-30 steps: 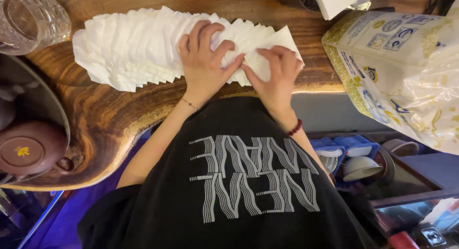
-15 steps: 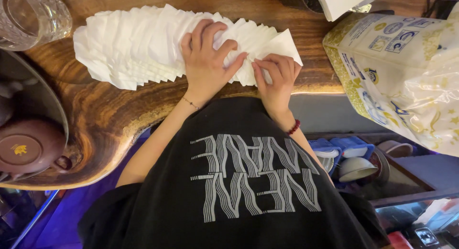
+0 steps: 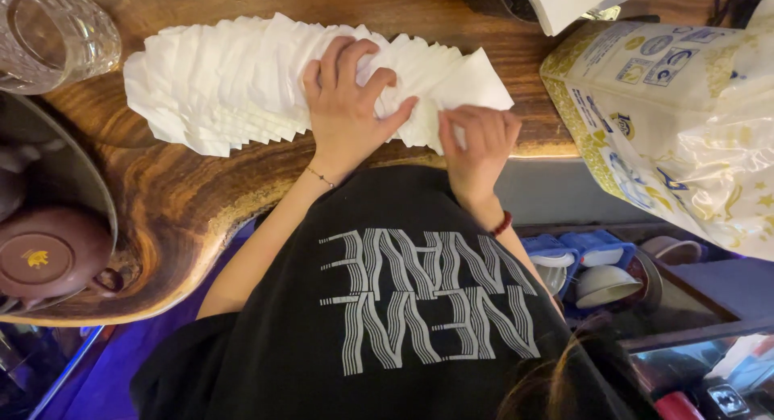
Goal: Folding and organizing napkins on a wooden counter.
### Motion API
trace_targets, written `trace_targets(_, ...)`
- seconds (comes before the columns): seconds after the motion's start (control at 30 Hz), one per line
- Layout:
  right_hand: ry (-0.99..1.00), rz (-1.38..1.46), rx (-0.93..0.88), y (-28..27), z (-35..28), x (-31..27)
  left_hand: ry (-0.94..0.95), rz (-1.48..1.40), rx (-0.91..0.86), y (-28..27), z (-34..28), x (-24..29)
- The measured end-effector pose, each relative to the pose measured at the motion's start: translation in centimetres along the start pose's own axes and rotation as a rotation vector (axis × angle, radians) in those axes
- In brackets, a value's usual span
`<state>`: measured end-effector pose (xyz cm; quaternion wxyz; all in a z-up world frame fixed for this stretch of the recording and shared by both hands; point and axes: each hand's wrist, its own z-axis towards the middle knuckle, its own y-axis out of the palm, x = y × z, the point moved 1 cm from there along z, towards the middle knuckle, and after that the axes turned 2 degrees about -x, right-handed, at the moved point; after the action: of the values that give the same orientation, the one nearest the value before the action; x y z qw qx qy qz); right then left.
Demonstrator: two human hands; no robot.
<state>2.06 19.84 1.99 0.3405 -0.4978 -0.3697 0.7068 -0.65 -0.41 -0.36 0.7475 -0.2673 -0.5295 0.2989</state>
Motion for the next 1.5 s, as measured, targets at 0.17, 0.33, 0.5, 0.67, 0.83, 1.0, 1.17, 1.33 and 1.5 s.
trace_targets(0.17, -0.09, -0.141, 0.019, 1.2, -0.4, -0.6, 0.002, -0.006, -0.008, 0.0, -0.2, 0.1)
trace_targets(0.33, -0.111, -0.132, 0.055, 1.6, 0.0, -0.1, -0.006, -0.004, 0.0, 0.0, -0.2, 0.0)
trace_targets(0.5, -0.149, -0.112, 0.039, 1.5, 0.2, -0.2, 0.001, -0.013, 0.005, 0.1, -0.2, -0.2)
trace_targets(0.67, -0.099, -0.043, 0.02, 1.4, 0.2, -0.2, 0.006, -0.02, 0.001, 0.0, -0.2, -0.2)
trace_targets(0.83, -0.038, 0.02, -0.01, 1.3, 0.3, 0.0, 0.015, -0.01, 0.006, 0.0, -0.1, -0.1)
trace_targets(1.0, -0.087, -0.016, 0.029, 1.0, 0.7, -0.6, 0.014, -0.002, 0.008, 0.2, -0.1, 0.1)
trace_targets(1.17, -0.068, -0.042, 0.03, 1.2, 0.9, -0.7, 0.01, 0.007, 0.007, 0.4, -0.4, 0.0)
trace_targets(1.33, 0.091, 0.159, -0.003, 1.6, 0.4, 1.0, -0.006, 0.006, 0.001, 0.5, -0.1, 0.8)
trace_targets(1.5, 0.179, 0.366, -0.017, 0.8, -0.7, 2.9, -0.049, 0.015, 0.0, 1.3, -0.2, 1.2)
